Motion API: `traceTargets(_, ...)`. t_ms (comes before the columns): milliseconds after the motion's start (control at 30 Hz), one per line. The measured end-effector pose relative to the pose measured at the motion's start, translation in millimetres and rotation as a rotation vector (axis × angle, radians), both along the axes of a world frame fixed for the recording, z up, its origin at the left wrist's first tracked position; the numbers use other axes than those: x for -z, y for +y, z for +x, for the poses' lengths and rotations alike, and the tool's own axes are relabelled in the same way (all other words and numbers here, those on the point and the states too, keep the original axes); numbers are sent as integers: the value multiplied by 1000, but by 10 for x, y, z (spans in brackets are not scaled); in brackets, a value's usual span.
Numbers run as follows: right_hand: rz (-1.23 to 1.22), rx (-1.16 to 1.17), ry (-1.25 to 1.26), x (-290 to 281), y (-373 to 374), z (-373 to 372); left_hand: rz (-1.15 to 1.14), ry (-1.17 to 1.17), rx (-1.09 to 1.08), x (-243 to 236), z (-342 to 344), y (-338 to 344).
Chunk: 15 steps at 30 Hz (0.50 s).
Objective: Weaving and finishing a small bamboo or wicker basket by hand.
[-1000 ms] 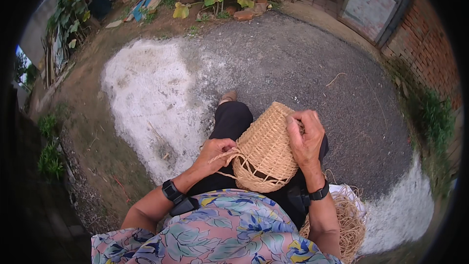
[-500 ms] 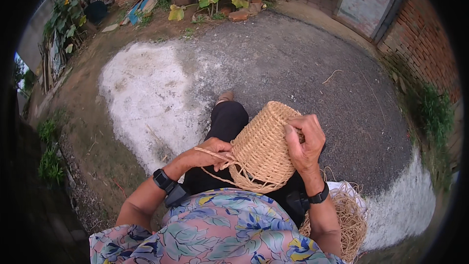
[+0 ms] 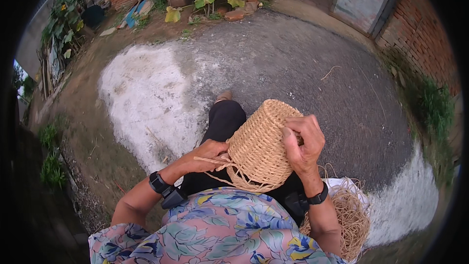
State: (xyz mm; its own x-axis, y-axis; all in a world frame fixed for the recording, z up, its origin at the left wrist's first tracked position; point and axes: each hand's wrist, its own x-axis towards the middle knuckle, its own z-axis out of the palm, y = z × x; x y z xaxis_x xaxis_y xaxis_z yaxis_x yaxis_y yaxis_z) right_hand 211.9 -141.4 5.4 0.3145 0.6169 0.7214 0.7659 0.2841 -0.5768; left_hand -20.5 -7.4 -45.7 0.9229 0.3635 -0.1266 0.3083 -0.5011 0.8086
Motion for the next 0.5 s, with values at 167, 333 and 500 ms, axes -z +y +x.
traceTargets(167,15,-24,-33,-20,-31,-3,-248,199,157,-166,-1,162)
traceTargets(333,23,-33,-66,-40,-15,-56,-693,277,143,29,5,346)
traceTargets(500,36,-47,-134,-122,-36,-96,-134,360,235,-28,88,254)
